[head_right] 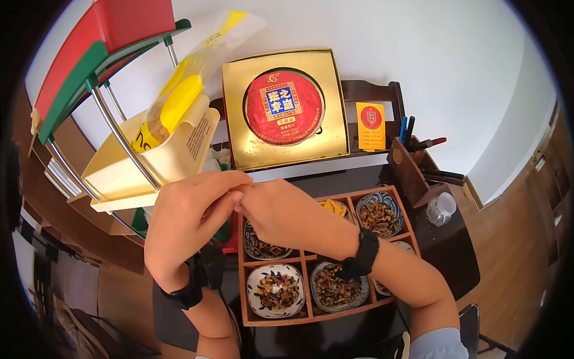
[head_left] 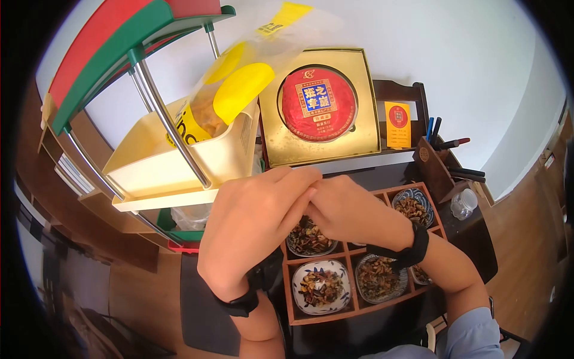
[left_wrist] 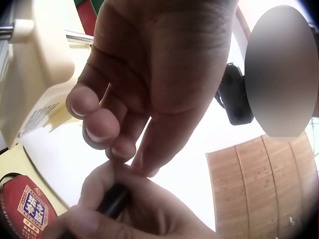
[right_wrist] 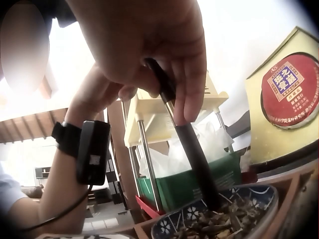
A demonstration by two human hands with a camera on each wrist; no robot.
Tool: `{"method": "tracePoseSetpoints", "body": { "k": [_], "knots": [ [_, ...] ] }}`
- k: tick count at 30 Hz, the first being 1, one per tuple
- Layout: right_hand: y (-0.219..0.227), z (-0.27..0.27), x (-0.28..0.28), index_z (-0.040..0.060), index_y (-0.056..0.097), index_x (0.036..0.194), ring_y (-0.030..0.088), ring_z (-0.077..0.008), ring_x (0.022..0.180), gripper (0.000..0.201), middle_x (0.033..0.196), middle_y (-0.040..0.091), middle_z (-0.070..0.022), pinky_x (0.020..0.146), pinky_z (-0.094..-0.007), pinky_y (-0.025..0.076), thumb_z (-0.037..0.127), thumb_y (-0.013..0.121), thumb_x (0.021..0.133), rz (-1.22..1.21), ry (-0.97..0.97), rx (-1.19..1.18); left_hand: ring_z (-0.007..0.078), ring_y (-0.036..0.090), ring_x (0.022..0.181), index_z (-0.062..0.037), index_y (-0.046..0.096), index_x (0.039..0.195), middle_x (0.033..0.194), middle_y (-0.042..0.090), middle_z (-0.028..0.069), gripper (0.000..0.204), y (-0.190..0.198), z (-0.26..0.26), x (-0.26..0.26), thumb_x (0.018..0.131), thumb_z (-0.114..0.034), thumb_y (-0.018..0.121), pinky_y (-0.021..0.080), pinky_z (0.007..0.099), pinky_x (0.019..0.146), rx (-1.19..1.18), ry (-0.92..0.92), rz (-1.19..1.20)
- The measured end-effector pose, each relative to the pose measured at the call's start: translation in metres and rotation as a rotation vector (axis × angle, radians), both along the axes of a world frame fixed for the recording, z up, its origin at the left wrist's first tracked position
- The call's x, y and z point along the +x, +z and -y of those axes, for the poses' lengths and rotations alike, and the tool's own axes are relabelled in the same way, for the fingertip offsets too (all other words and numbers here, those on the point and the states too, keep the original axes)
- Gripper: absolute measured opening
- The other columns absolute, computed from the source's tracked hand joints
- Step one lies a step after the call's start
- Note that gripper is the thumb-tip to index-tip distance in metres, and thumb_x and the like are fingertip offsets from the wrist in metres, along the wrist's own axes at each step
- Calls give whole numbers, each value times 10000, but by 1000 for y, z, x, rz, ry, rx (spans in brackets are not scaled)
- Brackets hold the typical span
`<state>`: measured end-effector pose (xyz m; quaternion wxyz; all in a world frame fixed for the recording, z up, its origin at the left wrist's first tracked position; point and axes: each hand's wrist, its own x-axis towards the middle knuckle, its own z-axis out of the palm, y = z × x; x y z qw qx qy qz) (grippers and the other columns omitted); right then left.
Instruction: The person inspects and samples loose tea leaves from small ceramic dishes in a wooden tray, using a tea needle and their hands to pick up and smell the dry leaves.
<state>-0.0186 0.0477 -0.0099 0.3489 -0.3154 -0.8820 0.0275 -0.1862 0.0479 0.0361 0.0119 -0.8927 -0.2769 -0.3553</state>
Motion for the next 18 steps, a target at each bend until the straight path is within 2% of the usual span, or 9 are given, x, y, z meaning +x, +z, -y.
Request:
{"method": "tracePoseSetpoints", "body": {
  "k": [3, 7, 10, 12, 13, 16, 18],
  "knots": [
    [-21, 2, -3, -33, 502, 862, 591, -360, 619, 95, 648, 563, -179, 545, -429, 470, 60, 509, 850, 69, 6, -98, 290, 594, 634, -71, 615, 897, 715, 600, 86, 102, 3, 1, -2, 819, -136, 605, 456, 364, 528, -12, 21, -43],
    [-11, 4, -3, -33, 501, 861, 592, -361, 621, 85, 643, 561, -176, 541, -429, 468, 51, 505, 846, 26, -6, -123, 289, 596, 635, -71, 616, 896, 718, 603, 85, 102, 1, 1, -2, 815, -134, 608, 458, 364, 528, -35, 29, -55],
    [-6, 0, -1, -33, 463, 928, 592, -370, 619, 114, 646, 563, -186, 530, -437, 464, 43, 497, 850, 46, -28, -21, 288, 596, 634, -68, 615, 893, 720, 604, 88, 104, 2, 0, -1, 812, -132, 612, 458, 363, 528, -21, 4, -35],
    [-8, 4, -3, -49, 532, 777, 581, -415, 635, 141, 670, 570, -227, 547, -447, 480, 77, 569, 828, -35, -47, -112, 278, 603, 632, -56, 651, 927, 752, 629, 101, 148, 4, 2, -1, 783, -47, 624, 475, 329, 557, -37, 19, -51],
    [-11, 5, -3, -49, 532, 777, 581, -415, 635, 141, 670, 570, -227, 547, -447, 480, 77, 569, 828, -35, -48, -112, 278, 603, 632, -56, 651, 927, 752, 629, 101, 148, 4, 2, -1, 783, -47, 624, 475, 329, 557, -37, 18, -51],
    [-16, 6, -4, -47, 526, 785, 583, -413, 633, 142, 667, 570, -227, 543, -447, 479, 79, 577, 826, -7, -35, -182, 278, 602, 628, -53, 651, 927, 755, 632, 102, 145, 5, 2, -2, 784, -48, 624, 475, 326, 554, -59, 34, -64],
    [-15, 2, 0, -31, 463, 926, 584, -370, 604, 101, 656, 566, -182, 531, -428, 466, 46, 494, 867, 3, -37, -71, 278, 600, 620, -50, 651, 929, 756, 632, 105, 147, 6, 3, -1, 784, -48, 625, 472, 325, 551, -62, 33, -68]
  ]
}}
